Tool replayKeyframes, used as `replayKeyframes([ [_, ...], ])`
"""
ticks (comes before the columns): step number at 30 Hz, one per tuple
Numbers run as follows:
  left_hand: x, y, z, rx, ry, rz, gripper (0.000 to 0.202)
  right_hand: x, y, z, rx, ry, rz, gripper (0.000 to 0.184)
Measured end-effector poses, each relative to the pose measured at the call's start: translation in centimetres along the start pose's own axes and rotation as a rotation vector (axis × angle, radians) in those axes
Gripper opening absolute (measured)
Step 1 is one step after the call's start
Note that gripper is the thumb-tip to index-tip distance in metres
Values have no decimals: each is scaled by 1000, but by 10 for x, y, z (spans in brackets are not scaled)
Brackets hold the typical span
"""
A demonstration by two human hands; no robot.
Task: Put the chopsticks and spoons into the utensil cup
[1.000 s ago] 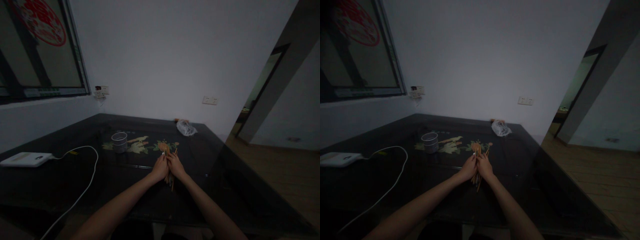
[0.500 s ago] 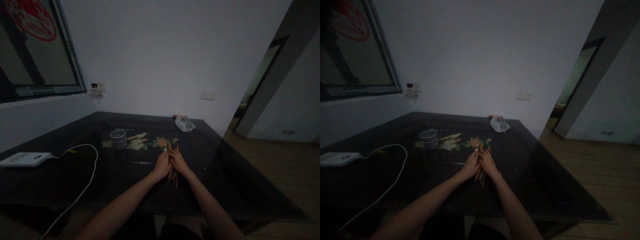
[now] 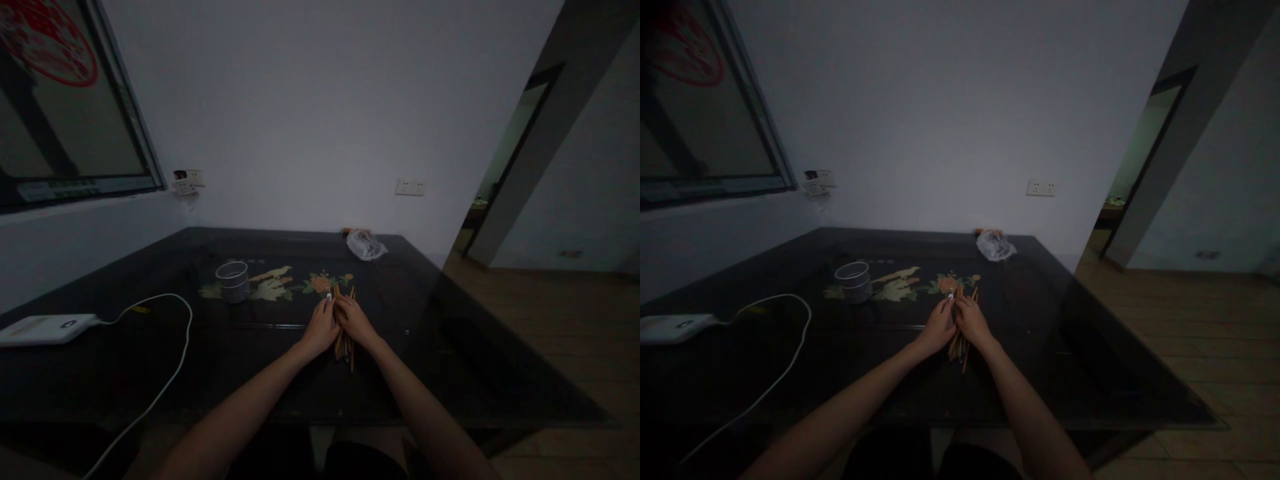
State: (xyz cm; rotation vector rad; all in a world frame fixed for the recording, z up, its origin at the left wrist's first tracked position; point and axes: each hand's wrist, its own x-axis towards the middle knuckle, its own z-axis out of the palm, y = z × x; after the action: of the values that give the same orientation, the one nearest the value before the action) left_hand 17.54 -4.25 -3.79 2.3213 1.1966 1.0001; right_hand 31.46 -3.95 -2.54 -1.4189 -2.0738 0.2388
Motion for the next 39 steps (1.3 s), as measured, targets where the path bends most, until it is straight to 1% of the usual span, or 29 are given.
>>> replayKeyframes([
  [4,0,5,-6,-50,14,29,58,1,2,-2,24,42,56,42],
  [10,1,8,-13,-59,16,50,59,3,11,-7,81,118,129,40],
  [16,2,8,-15,-55,30,42,58,5,15,-13,129,208,145,45],
  [21,3,11,-18,-50,33,49,56,5,12,-18,151,260,159,45],
  [24,4,13,-23,-54,44,62,55,4,10,-19,180,286,157,44],
  [26,5,19,-31,-65,59,80,54,5,9,-19,212,306,150,43],
  [29,6,38,-56,-81,100,129,51,8,7,-23,307,329,156,41],
  [32,5,59,-94,-84,193,170,45,14,-3,-31,451,329,169,40],
  [34,5,64,-123,-54,276,186,42,19,-16,-37,542,310,140,39],
  [36,5,56,-151,-14,368,190,40,27,-33,-41,622,269,87,39],
  [37,5,46,-164,9,415,181,40,31,-43,-42,663,238,59,40],
  [39,3,17,-187,47,527,132,38,41,-63,-39,709,166,22,43],
])
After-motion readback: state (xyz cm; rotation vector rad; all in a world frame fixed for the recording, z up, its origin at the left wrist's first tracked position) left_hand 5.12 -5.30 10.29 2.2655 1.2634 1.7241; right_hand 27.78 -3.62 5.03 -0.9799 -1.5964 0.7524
